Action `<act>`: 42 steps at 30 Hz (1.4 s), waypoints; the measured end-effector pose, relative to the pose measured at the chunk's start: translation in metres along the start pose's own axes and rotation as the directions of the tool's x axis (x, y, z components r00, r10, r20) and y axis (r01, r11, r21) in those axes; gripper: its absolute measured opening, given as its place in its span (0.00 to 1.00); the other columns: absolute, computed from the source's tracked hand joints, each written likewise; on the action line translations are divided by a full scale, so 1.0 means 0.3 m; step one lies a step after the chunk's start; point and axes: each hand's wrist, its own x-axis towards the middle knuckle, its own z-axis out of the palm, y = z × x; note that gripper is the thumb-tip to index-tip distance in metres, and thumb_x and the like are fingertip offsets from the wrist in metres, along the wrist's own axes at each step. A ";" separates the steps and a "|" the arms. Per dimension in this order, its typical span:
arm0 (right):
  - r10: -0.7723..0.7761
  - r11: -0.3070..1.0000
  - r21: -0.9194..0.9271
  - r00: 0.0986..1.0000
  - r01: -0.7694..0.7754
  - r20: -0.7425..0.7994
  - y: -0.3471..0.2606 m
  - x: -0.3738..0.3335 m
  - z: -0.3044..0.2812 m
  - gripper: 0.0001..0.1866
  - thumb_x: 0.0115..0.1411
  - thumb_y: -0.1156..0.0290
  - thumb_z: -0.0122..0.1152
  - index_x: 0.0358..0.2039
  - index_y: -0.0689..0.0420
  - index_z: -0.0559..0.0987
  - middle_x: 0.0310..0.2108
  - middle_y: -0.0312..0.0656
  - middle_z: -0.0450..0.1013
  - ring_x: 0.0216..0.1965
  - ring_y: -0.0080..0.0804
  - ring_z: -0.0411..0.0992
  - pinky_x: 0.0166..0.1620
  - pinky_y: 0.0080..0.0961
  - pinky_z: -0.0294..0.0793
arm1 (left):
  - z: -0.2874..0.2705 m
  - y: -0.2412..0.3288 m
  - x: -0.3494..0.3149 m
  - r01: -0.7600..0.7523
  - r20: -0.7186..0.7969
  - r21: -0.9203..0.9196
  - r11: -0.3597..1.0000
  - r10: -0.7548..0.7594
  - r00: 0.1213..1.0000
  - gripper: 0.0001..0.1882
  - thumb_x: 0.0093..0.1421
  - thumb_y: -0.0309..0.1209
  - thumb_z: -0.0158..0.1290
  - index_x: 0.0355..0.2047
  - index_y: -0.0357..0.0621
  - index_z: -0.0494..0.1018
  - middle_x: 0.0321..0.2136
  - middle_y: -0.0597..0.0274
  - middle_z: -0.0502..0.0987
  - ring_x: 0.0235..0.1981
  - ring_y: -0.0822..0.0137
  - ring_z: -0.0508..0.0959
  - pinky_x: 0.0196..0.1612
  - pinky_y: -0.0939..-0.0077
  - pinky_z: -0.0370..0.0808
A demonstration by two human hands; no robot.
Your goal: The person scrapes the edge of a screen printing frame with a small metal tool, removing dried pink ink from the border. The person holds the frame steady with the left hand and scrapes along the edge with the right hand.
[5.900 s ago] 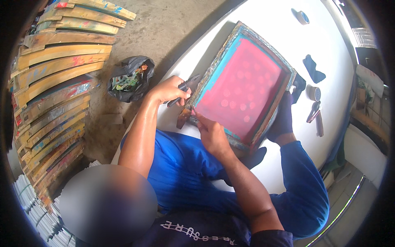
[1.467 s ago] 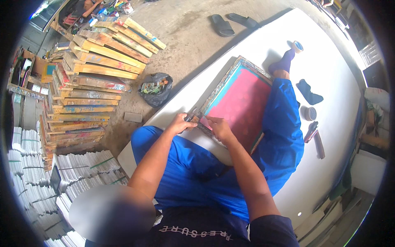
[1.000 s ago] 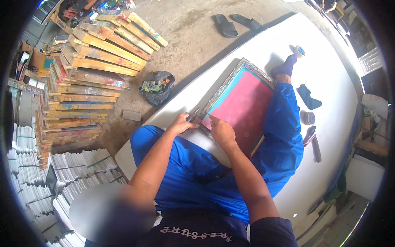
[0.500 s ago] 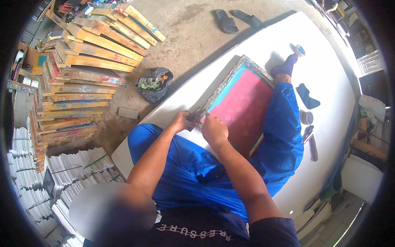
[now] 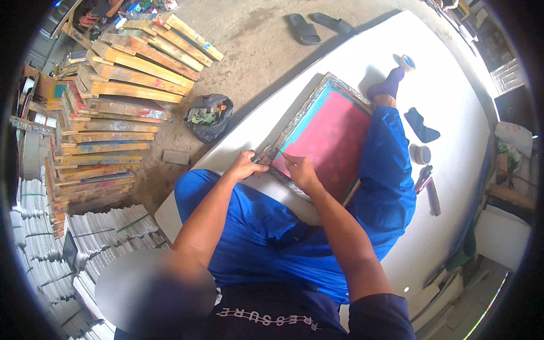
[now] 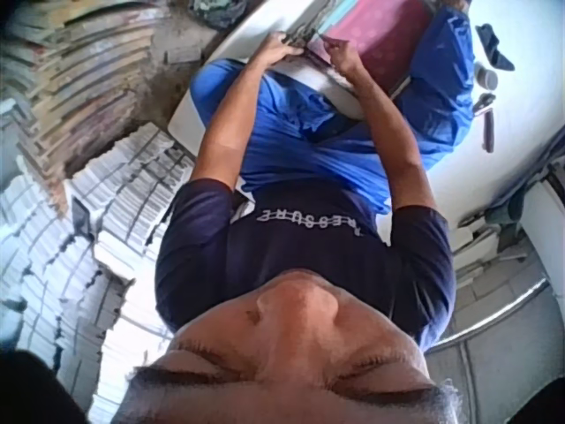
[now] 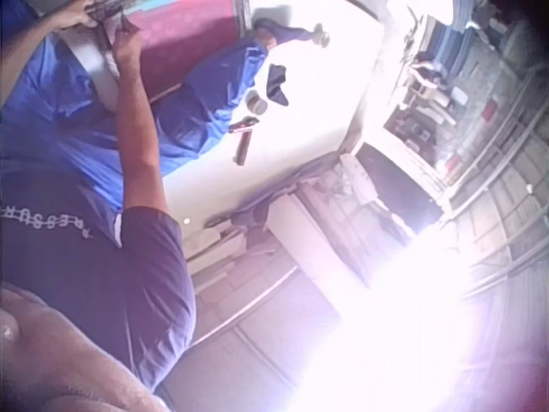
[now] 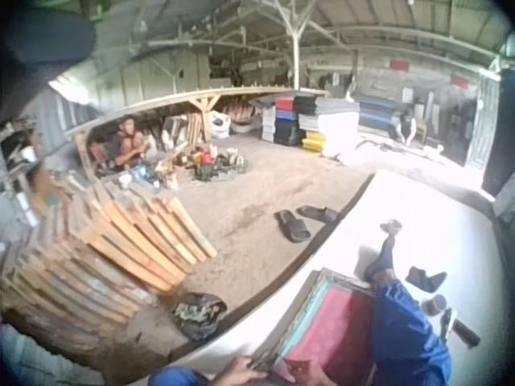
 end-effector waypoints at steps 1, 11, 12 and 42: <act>-0.228 0.961 -0.188 0.966 0.203 -0.120 0.075 0.018 0.045 0.21 0.73 0.62 0.54 0.64 0.45 0.77 0.21 0.43 0.75 0.20 0.37 0.73 0.24 0.35 0.72 | 0.000 -0.004 0.002 -0.002 0.005 -0.017 1.000 0.002 1.000 0.21 0.47 0.34 0.76 0.38 0.35 0.82 0.28 0.58 0.83 0.28 0.69 0.81 0.31 0.71 0.76; 0.313 0.691 0.567 0.893 -0.448 0.324 -0.036 -0.025 -0.011 0.21 0.75 0.59 0.52 0.66 0.44 0.76 0.19 0.33 0.65 0.12 0.19 0.55 0.15 0.22 0.54 | -0.008 0.005 -0.018 0.032 0.017 -0.033 0.999 -0.031 0.999 0.21 0.48 0.35 0.76 0.37 0.35 0.82 0.28 0.59 0.82 0.26 0.69 0.80 0.31 0.70 0.76; 0.314 0.687 0.567 0.890 -0.454 0.332 -0.035 -0.025 -0.014 0.22 0.75 0.59 0.52 0.67 0.44 0.75 0.19 0.33 0.65 0.13 0.19 0.56 0.15 0.22 0.54 | -0.008 0.004 -0.019 0.040 0.018 -0.039 0.998 -0.039 0.999 0.22 0.48 0.35 0.76 0.38 0.34 0.81 0.28 0.59 0.82 0.27 0.69 0.80 0.31 0.70 0.76; -0.172 0.961 -0.235 0.980 0.144 -0.104 -0.043 -0.029 -0.037 0.19 0.70 0.64 0.54 0.59 0.50 0.80 0.37 0.60 0.81 0.40 0.55 0.81 0.47 0.48 0.79 | -0.022 0.022 -0.031 0.050 0.074 -0.105 0.993 -0.042 0.996 0.28 0.46 0.39 0.76 0.41 0.32 0.80 0.31 0.53 0.82 0.30 0.67 0.82 0.32 0.69 0.77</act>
